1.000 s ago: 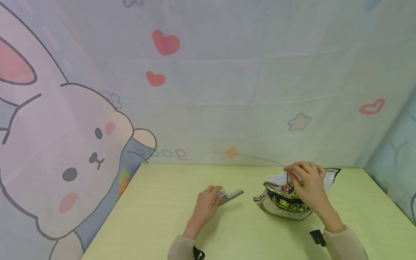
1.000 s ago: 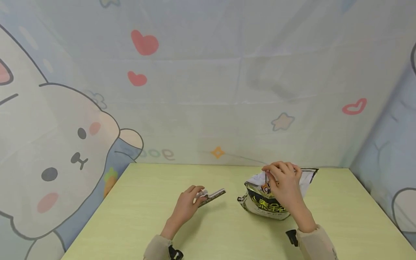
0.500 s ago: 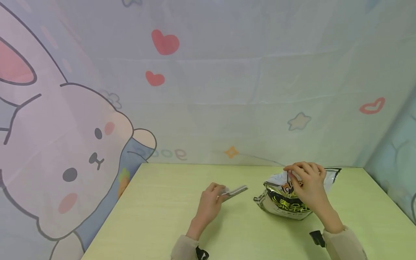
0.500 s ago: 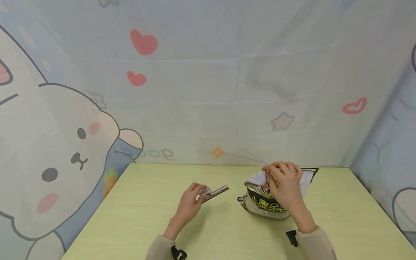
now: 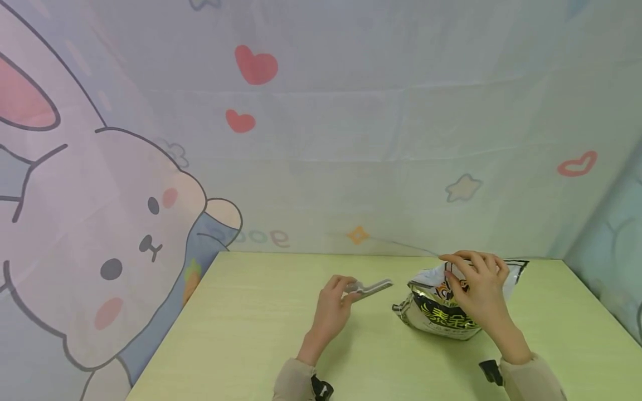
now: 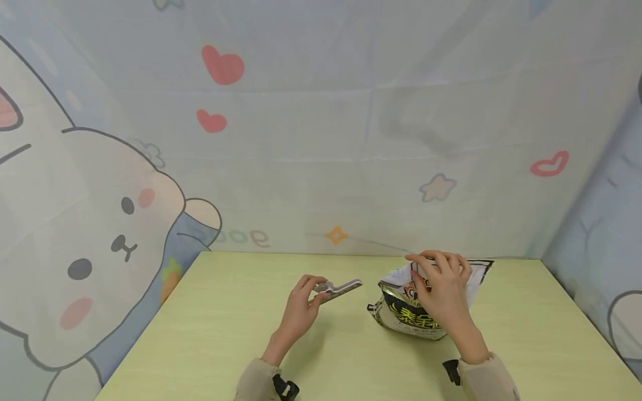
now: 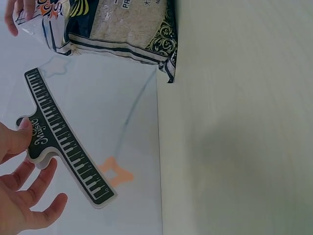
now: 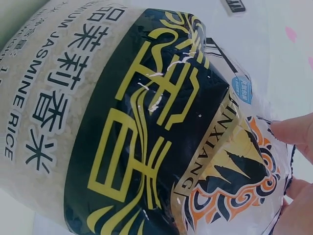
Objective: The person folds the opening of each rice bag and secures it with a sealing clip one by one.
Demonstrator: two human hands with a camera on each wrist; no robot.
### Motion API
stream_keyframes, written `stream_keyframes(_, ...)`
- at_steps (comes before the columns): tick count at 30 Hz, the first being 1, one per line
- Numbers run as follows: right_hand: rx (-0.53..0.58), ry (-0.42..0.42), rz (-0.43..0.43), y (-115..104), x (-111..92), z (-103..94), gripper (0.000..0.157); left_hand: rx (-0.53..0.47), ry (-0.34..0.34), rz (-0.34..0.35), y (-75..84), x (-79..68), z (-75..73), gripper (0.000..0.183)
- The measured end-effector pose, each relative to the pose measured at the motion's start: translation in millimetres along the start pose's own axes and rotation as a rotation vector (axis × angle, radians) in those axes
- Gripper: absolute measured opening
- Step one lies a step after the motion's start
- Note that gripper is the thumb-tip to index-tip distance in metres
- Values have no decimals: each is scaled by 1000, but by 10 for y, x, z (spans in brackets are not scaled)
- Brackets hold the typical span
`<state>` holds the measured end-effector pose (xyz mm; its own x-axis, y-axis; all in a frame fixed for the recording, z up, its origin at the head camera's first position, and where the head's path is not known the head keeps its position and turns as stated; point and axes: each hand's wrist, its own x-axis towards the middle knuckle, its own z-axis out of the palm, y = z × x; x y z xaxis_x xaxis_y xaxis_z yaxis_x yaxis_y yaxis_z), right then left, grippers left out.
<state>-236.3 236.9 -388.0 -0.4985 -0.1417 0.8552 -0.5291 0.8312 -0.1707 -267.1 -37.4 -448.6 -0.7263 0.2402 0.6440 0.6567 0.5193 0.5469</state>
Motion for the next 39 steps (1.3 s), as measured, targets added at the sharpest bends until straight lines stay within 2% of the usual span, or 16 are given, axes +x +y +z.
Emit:
stream_keyframes(6, -16, 4, 4, 0, -8, 6, 41, -83, 6, -44, 39, 29, 43, 26)
stream_keyframes(12, -4, 14, 5, 7, -18, 13, 42, -124, 23, -65, 110, 56, 112, 27)
stream_keyframes(16, 2, 14, 6, 13, -32, 14, 41, -144, 27, -56, 169, 88, 150, 26)
stream_keyframes(21, 7, -1, 11, 30, -48, 15, 26, -131, 27, -46, 230, 131, 183, 25)
stream_keyframes(24, 14, -4, 16, 42, -53, 11, 32, -131, 25, -34, 257, 156, 199, 25)
stream_keyframes(29, 18, -1, 17, 44, -52, 10, 26, -130, 11, -24, 291, 194, 209, 28)
stream_keyframes(31, 18, 7, 11, 47, -48, 13, 30, -130, -3, -30, 305, 211, 208, 30)
stream_keyframes(35, 17, 33, -5, 52, -34, 21, 50, -123, -27, -39, 334, 242, 204, 31)
stream_keyframes(39, 15, 40, -8, 50, -30, 20, 53, -114, -35, -45, 366, 260, 210, 32)
